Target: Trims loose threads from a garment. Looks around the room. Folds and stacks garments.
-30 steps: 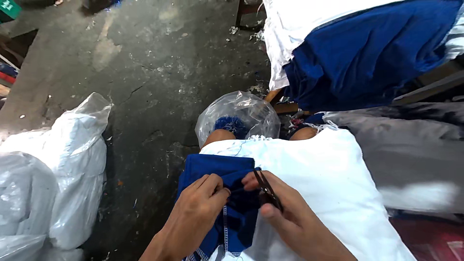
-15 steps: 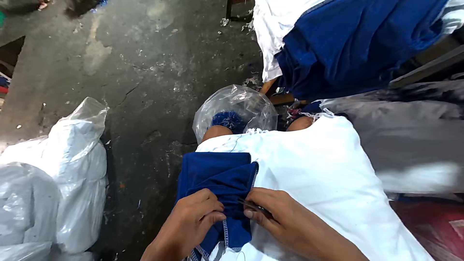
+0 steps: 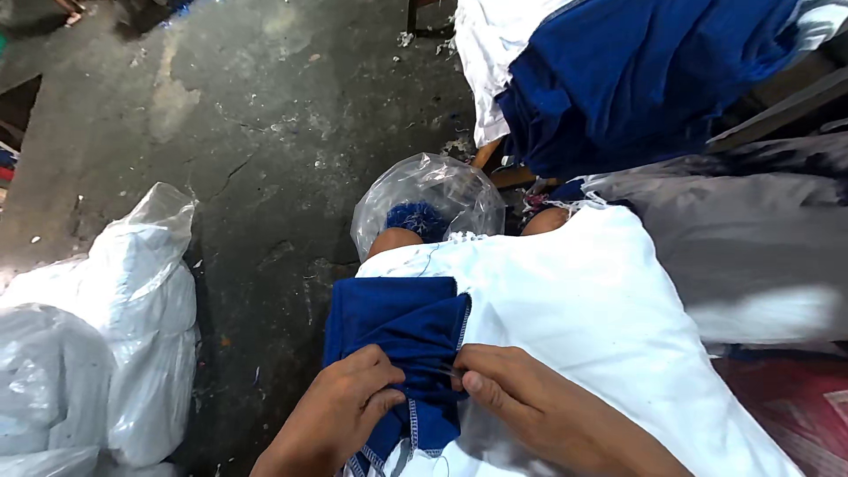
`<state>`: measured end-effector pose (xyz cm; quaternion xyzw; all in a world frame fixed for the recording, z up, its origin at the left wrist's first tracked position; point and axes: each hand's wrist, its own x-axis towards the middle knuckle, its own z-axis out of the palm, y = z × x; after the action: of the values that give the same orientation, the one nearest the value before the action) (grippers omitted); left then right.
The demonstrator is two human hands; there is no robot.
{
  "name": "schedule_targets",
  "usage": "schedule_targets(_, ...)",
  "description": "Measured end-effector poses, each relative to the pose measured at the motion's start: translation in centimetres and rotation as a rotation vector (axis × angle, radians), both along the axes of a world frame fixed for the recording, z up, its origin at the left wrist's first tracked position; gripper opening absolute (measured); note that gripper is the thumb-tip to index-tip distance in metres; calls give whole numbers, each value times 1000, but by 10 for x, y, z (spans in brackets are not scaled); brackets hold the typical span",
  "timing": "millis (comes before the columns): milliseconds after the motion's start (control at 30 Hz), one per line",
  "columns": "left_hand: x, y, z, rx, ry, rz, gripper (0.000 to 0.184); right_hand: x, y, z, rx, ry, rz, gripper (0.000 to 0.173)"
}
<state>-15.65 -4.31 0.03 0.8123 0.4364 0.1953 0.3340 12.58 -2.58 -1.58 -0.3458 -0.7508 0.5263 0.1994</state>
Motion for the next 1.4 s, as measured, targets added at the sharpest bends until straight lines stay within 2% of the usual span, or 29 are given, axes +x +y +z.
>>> schedule_targets(100, 0, -1, 2, -27, 4, 52, 28, 0, 1, 0, 7, -29, 0, 53)
schedule_targets(233, 1, 2, 15, -253, 22, 119, 28, 1, 1, 5, 11, -112, 20, 53)
schedule_targets(333, 6, 1, 16, -249, 87, 137, 29, -3, 2, 10, 22, -196, 32, 55)
schedule_targets(467, 13, -1, 12, -169, 129, 197, 28, -18, -2, 6, 268, -313, -17, 55)
schedule_targets(567, 14, -1, 10, -201, 84, 234, 29, -27, -4, -3, 500, -383, -64, 52)
schedule_targets(667, 10, 2, 9, -311, -93, 261, 30, -26, -4, -4, 507, -381, -115, 51)
schedule_targets(800, 2, 7, 5, -488, -426, 315, 26, -13, -3, 1, 230, -270, -104, 57)
schedule_targets(867, 4, 16, 6, -646, -649, 389, 22, -6, -3, 1, 150, -191, -90, 57)
schedule_targets(967, 14, 46, 10, -856, -915, 456, 20, -3, -6, -2, 108, -137, -111, 56)
schedule_targets(1100, 44, 117, 1, -925, -1099, 554, 23, -4, -6, -6, 78, -124, -106, 54)
schedule_targets(1200, 73, 178, -5, -918, -966, 725, 19, -3, 0, 2, -19, -149, -63, 50)
schedule_targets(1233, 79, 195, -10, -927, -871, 739, 28, -2, 2, 3, -40, -146, -53, 49)
schedule_targets(1300, 86, 221, -22, -969, -657, 742, 57, -1, 3, 5, -68, -128, -52, 46)
schedule_targets(1333, 89, 229, -27, -969, -580, 747, 64, -1, 3, 6, -78, -120, -54, 46)
schedule_targets(1400, 91, 236, -29, -899, -475, 761, 67, 1, 4, 5, -101, -110, -58, 44)
